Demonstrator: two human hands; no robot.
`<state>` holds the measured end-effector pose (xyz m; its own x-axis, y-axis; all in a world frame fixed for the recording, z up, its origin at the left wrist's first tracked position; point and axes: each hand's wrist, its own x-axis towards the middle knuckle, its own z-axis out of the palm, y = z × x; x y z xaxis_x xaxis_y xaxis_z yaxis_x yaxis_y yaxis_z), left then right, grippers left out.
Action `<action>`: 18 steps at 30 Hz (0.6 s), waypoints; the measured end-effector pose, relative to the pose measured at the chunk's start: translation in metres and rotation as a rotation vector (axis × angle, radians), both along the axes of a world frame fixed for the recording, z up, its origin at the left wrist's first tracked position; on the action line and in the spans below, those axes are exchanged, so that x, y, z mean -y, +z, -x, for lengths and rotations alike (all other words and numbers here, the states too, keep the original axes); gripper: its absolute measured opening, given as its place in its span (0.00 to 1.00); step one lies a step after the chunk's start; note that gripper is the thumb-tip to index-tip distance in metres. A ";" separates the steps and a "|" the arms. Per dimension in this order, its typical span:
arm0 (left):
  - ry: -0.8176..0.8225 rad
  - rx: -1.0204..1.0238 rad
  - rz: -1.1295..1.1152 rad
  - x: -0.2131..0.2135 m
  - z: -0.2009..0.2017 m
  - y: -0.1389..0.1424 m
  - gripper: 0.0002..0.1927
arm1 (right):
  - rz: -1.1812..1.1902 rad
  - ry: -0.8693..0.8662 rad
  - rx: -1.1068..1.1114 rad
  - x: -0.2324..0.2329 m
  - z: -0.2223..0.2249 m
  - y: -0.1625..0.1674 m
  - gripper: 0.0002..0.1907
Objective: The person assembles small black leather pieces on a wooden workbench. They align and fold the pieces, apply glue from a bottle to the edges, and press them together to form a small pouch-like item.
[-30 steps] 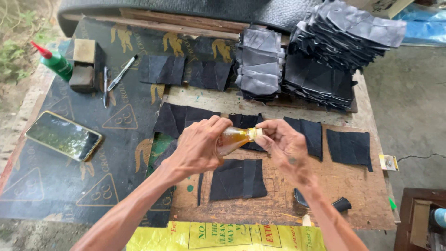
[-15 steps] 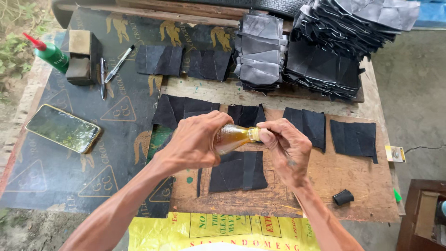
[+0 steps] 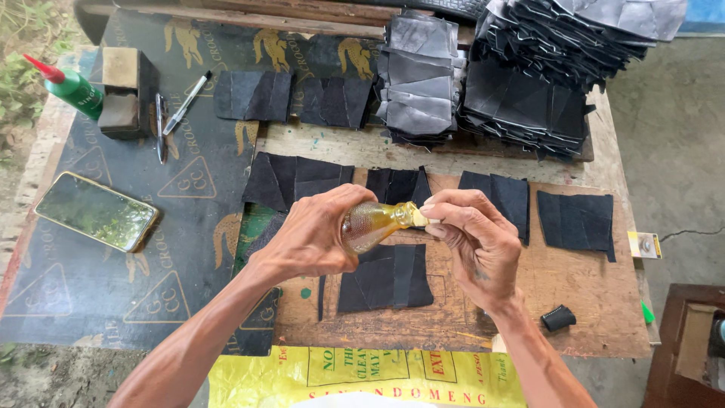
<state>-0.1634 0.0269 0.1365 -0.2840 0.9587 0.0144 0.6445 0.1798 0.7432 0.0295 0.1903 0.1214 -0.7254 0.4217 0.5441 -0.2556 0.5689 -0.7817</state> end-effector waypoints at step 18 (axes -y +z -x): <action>0.156 0.293 -0.210 0.018 0.010 0.006 0.37 | 0.219 -0.142 0.084 -0.026 -0.004 -0.020 0.11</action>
